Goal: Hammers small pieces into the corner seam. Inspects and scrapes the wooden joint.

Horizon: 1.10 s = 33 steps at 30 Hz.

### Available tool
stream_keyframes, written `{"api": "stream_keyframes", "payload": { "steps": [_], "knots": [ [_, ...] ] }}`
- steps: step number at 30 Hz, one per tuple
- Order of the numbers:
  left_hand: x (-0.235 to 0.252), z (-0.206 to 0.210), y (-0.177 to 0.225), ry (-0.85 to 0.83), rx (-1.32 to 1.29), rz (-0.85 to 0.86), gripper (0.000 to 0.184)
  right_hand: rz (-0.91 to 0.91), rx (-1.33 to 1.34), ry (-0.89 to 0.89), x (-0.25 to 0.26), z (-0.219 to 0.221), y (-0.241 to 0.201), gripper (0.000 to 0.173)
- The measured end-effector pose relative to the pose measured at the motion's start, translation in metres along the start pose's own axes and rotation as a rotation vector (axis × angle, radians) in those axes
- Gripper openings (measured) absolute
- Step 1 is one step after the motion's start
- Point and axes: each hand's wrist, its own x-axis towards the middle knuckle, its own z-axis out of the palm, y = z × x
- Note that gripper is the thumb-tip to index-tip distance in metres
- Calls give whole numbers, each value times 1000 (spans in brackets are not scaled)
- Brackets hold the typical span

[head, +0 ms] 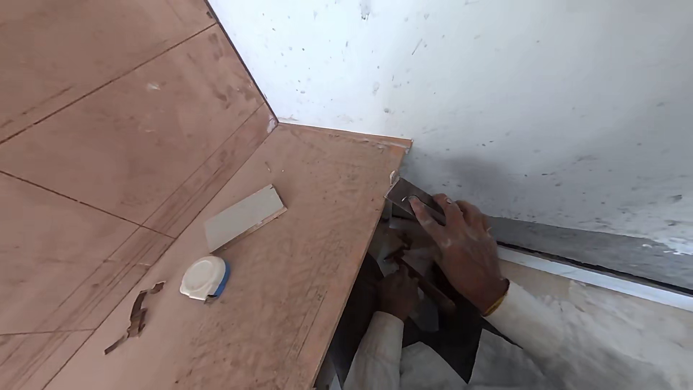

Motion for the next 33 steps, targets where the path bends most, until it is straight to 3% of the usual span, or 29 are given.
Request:
{"api": "stream_keyframes", "payload": {
  "steps": [3,7,12,16,19,25,29,33],
  "knots": [
    [-5,-2,0,-4,-14,-27,51,-15,101,-47,3,-25,9,72],
    [-2,2,-3,19,-32,-2,51,37,266,46,31,-43,31,36],
    [2,3,-4,13,-29,-14,53,3,315,-34,79,-31,61,34],
    [1,3,-7,17,-56,1,53,-135,385,-62,82,-34,78,33],
    [5,3,-6,4,-47,0,52,-133,460,-93,78,-31,87,33],
    [4,4,-6,6,-30,7,51,-64,607,-225,75,-30,92,35],
    [6,6,-4,-2,17,0,52,19,840,-275,66,-35,88,35],
    [-1,4,-8,56,-36,-11,48,199,1072,-195,38,-88,104,30]
  ]
}}
